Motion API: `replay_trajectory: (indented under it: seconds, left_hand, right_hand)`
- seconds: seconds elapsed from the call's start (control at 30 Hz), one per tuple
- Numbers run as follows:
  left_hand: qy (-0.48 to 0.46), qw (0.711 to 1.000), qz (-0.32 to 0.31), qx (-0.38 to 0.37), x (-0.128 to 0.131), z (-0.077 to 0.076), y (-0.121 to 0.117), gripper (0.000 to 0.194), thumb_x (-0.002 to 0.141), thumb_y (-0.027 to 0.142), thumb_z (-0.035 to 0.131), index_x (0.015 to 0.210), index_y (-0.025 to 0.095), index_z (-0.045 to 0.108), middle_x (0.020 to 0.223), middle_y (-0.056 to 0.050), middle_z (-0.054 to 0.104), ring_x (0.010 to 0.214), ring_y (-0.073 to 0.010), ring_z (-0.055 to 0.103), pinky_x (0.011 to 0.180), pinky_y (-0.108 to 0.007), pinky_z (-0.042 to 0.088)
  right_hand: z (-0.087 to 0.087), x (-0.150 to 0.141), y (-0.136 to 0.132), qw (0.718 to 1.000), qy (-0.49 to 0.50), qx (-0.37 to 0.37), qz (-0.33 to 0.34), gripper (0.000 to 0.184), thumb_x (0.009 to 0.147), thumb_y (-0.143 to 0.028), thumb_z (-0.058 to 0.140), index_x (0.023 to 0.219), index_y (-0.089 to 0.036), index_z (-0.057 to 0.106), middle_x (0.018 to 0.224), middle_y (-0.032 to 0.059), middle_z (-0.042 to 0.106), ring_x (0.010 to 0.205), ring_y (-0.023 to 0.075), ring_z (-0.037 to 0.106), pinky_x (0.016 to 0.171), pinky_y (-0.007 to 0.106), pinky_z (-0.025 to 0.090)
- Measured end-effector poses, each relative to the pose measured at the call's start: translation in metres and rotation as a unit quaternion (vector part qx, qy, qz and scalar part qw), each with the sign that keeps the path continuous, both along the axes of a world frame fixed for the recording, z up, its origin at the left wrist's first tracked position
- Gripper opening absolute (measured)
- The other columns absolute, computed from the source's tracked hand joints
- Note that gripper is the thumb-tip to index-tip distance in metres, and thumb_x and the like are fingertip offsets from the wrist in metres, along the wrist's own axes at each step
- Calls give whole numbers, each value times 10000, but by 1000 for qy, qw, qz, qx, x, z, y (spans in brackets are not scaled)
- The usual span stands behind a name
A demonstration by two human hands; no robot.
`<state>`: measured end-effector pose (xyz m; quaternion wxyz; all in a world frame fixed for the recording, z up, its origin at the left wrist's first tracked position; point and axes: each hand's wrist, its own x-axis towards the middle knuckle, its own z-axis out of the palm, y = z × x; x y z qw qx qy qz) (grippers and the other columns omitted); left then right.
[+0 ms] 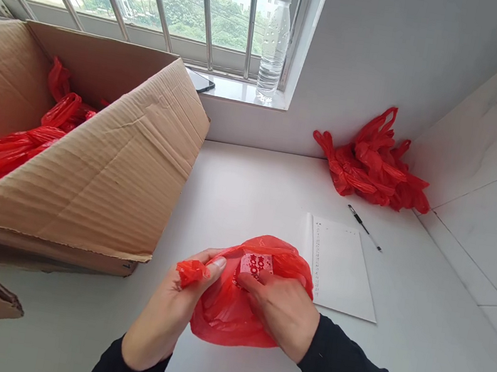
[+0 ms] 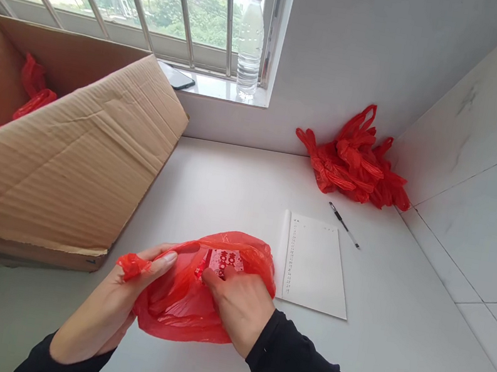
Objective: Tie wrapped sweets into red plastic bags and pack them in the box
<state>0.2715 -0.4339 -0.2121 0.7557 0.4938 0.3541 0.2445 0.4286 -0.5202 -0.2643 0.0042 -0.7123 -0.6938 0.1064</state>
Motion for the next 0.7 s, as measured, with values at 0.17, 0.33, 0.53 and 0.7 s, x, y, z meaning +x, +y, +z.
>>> replay_trajectory:
  seconds: [0.17,0.33,0.53,0.7]
  left_hand:
    - [30,999,25,17,-2,7,0,485,859,493,670,1264,226,652,833,-46,715,796,-207,658,725,-287,526]
    - [100,992,44,58,-18,14,3,644,836,455,706,1423,378,453,817,23,685,777,-172,645,745,-277,548]
    - [108,977,-24,181,-46,7,5,408,787,387,779,1171,362,644,1056,-18,705,897,-177,677,744,-183,569]
    - [67,974,-89,197,-55,9,0,392,863,320,709,1230,398,595,1193,-26,625,1019,-200,655,865,-237,570]
  right_hand:
    - [2,-1,-6,999,8,38,36,341,866,-68,535,1151,-253,559,815,-4,642,603,153,558,473,293,186]
    - [32,15,-24,994,9,113,-12,179,968,-151,472,1088,-227,581,795,-2,617,625,170,577,493,300,298]
    - [45,32,-46,981,-69,162,-80,120,940,-245,575,1053,-234,537,800,-10,566,604,187,569,472,317,402]
    - [36,34,-45,984,-110,81,-110,303,858,-214,684,1128,-200,546,887,40,593,680,223,616,495,325,452]
